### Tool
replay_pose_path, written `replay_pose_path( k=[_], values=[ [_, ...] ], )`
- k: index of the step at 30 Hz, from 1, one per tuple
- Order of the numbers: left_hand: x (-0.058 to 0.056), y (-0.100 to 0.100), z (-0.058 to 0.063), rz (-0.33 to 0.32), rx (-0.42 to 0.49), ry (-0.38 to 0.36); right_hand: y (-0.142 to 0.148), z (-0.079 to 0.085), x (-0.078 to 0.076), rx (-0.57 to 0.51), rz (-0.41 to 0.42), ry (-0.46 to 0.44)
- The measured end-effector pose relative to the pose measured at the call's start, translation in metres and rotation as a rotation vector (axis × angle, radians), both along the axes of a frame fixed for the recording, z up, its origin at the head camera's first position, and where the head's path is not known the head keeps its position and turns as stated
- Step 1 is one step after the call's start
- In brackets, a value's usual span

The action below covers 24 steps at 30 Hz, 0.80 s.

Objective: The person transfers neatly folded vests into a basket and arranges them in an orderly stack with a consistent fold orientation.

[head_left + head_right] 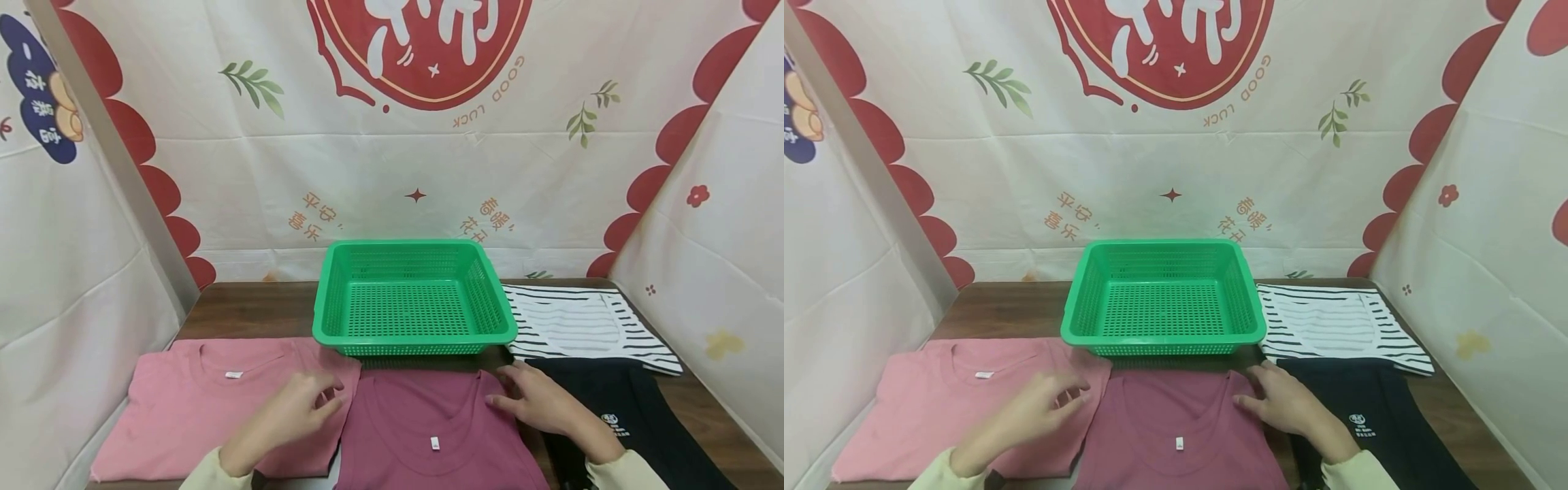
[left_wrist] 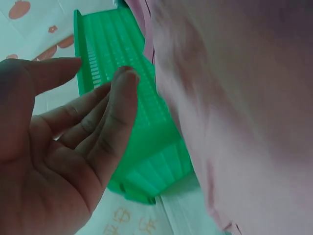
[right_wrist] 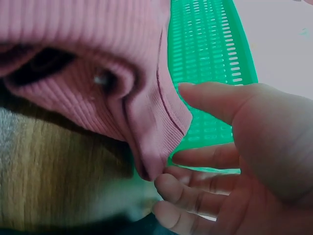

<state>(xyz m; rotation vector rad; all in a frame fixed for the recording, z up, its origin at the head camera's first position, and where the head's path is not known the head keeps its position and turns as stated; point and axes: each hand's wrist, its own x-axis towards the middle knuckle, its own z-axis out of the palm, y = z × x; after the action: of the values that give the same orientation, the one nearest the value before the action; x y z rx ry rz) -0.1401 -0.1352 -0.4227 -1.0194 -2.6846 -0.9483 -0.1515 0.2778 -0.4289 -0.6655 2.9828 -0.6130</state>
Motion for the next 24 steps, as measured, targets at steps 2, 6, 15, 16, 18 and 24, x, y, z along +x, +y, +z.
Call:
replay_pose_path(
  k=[2, 6, 15, 16, 18, 24],
  values=[
    [0.003, 0.005, -0.001, 0.012, 0.0, -0.042, -0.001, -0.002, 0.0, 0.012, -0.011, 0.009],
    [0.01, 0.013, -0.001, 0.036, -0.024, -0.136, -0.003, -0.003, 0.0, 0.007, -0.032, -0.006],
    [0.018, 0.025, -0.006, 0.11, -0.032, -0.224, -0.006, -0.004, -0.004, -0.009, -0.111, -0.096],
    [0.018, 0.026, -0.007, 0.116, -0.031, -0.231, -0.006, -0.005, -0.005, -0.015, -0.117, -0.102],
    [0.019, 0.028, -0.009, 0.126, -0.025, -0.253, -0.006, -0.005, -0.006, -0.024, -0.129, -0.123],
    [0.024, 0.035, -0.015, 0.191, -0.01, -0.39, -0.008, -0.009, -0.006, -0.021, -0.165, -0.149]
  ],
)
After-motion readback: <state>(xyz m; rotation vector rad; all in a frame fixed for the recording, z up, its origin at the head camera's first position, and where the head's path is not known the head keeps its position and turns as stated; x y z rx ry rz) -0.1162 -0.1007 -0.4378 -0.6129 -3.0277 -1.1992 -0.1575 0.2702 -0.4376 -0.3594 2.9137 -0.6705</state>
